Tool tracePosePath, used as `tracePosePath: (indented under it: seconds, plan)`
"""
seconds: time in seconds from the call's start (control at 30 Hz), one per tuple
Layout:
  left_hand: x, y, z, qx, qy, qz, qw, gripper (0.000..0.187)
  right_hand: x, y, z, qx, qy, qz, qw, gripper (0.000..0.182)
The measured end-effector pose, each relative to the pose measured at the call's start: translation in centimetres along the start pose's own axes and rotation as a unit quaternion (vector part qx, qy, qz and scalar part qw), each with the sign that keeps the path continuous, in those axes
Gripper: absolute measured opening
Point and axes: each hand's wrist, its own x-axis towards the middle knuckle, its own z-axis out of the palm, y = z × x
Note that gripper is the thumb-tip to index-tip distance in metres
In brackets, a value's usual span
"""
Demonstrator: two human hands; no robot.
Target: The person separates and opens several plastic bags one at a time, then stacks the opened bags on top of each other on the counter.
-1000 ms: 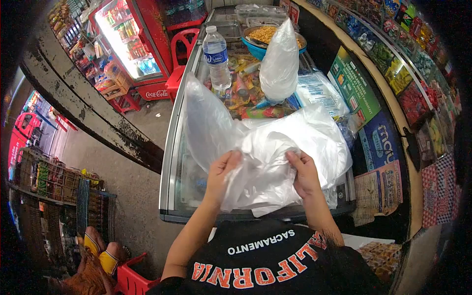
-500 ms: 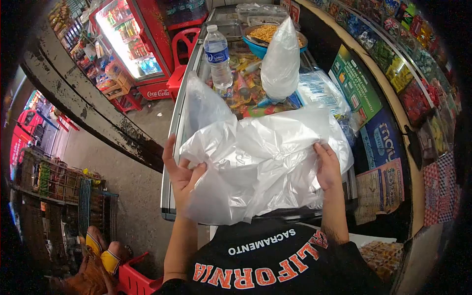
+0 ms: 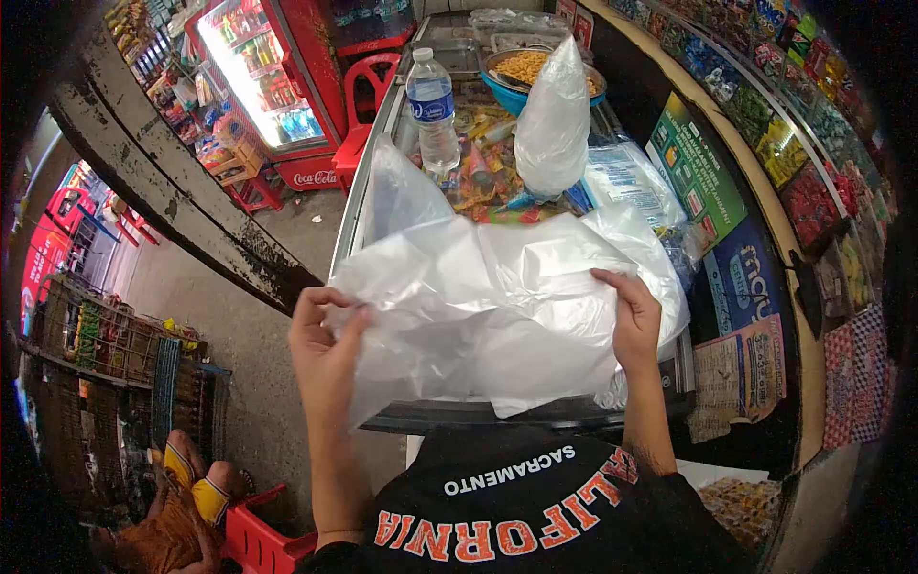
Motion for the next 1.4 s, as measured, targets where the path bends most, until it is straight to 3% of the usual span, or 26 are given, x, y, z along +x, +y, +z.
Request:
tracePosePath:
  seconds: [0.03, 0.2, 0.27, 0.4, 0.6, 0.7, 0.77, 0.83, 0.9, 0.97, 1.03, 1.07, 1.13, 1.17, 1.2, 1.23, 1.27, 1.3, 1.37, 1.4]
  plan:
    - [0.3, 0.0, -0.7, 0.003, 0.018, 0.019, 1.0, 0.016, 0.0, 0.1, -0.3, -0.008, 0.0, 0.039, 0.999, 0.027]
    - [0.8, 0.1, -4.1, 0.013, 0.03, 0.007, 0.999, 0.012, -0.3, 1.8, -0.3, 0.038, 0.001, 0.038, 0.999, 0.027]
    - [1.1, -0.3, -5.6, 0.014, 0.024, 0.009, 1.0, 0.014, -0.5, 2.3, 0.0, 0.088, 0.024, 0.089, 0.992, 0.031]
    - [1.0, 0.3, -6.6, 0.029, 0.006, -0.008, 1.0, 0.018, -0.1, 1.5, 0.0, 0.074, 0.049, 0.053, 0.995, 0.037]
    - [1.1, -0.8, -7.9, 0.016, 0.081, 0.031, 0.996, 0.008, 0.2, 2.9, -1.1, 0.055, 0.05, 0.084, 0.994, 0.043]
    - [0.5, -0.1, -7.4, 0.126, 0.11, 0.029, 0.985, 0.015, 0.2, 3.5, -2.1, 0.0, 0.018, 0.149, 0.989, 0.043]
    - [-0.1, 0.6, -6.4, 0.158, 0.044, 0.048, 0.985, 0.022, 0.5, 2.6, -2.3, 0.029, 0.017, 0.105, 0.994, 0.04]
    - [-0.6, 1.0, -5.9, 0.167, -0.022, 0.066, 0.984, 0.024, 0.8, 2.1, -2.0, 0.081, 0.036, 0.123, 0.988, 0.037]
    - [-0.8, 2.0, -5.1, 0.154, -0.122, -0.004, 0.98, 0.019, 0.9, 0.1, -1.4, 0.093, -0.048, 0.098, 0.99, 0.039]
    - [-0.9, 2.7, -3.4, 0.169, -0.24, 0.024, 0.956, 0.034, 0.7, -2.5, 0.9, 0.129, -0.079, 0.059, 0.987, 0.046]
    - [-0.9, 4.3, -1.0, 0.273, -0.258, 0.019, 0.927, 0.061, 0.6, -4.7, 2.4, 0.125, -0.148, 0.05, 0.98, 0.058]
    - [-0.8, 4.1, 0.2, 0.275, -0.252, 0.019, 0.928, 0.061, 0.5, -5.6, 3.0, 0.141, -0.186, 0.046, 0.971, 0.059]
    - [-0.6, 3.4, 2.2, 0.317, -0.208, 0.19, 0.906, 0.07, 0.5, -6.7, 3.7, 0.167, -0.272, 0.029, 0.947, 0.061]
    - [-0.4, 2.6, 2.9, 0.318, -0.207, 0.189, 0.906, 0.07, 0.7, -7.2, 3.8, 0.175, -0.317, 0.015, 0.932, 0.061]
    - [-0.2, 1.3, 3.5, 0.258, -0.264, 0.184, 0.911, 0.066, 0.7, -7.9, 3.8, 0.18, -0.338, 0.019, 0.924, 0.059]
    - [0.0, -0.2, 4.0, 0.192, -0.324, 0.179, 0.909, 0.062, 0.9, -8.1, 4.0, 0.177, -0.332, 0.024, 0.926, 0.059]
    - [0.1, -2.0, 4.4, 0.121, -0.376, 0.171, 0.903, 0.043, 1.2, -8.0, 4.0, 0.164, -0.322, 0.042, 0.932, 0.058]
    - [-0.1, -1.9, 4.9, 0.11, -0.388, 0.172, 0.898, 0.043, 1.6, -7.8, 3.9, 0.15, -0.308, 0.061, 0.937, 0.057]
    - [-0.4, -1.0, 4.9, 0.028, -0.406, -0.132, 0.904, 0.025, 2.0, -7.0, 3.5, 0.164, -0.264, 0.101, 0.945, 0.059]
    - [-0.3, -0.7, 4.9, 0.019, -0.42, -0.133, 0.897, 0.025, 2.1, -6.4, 3.0, 0.157, -0.27, 0.112, 0.943, 0.055]
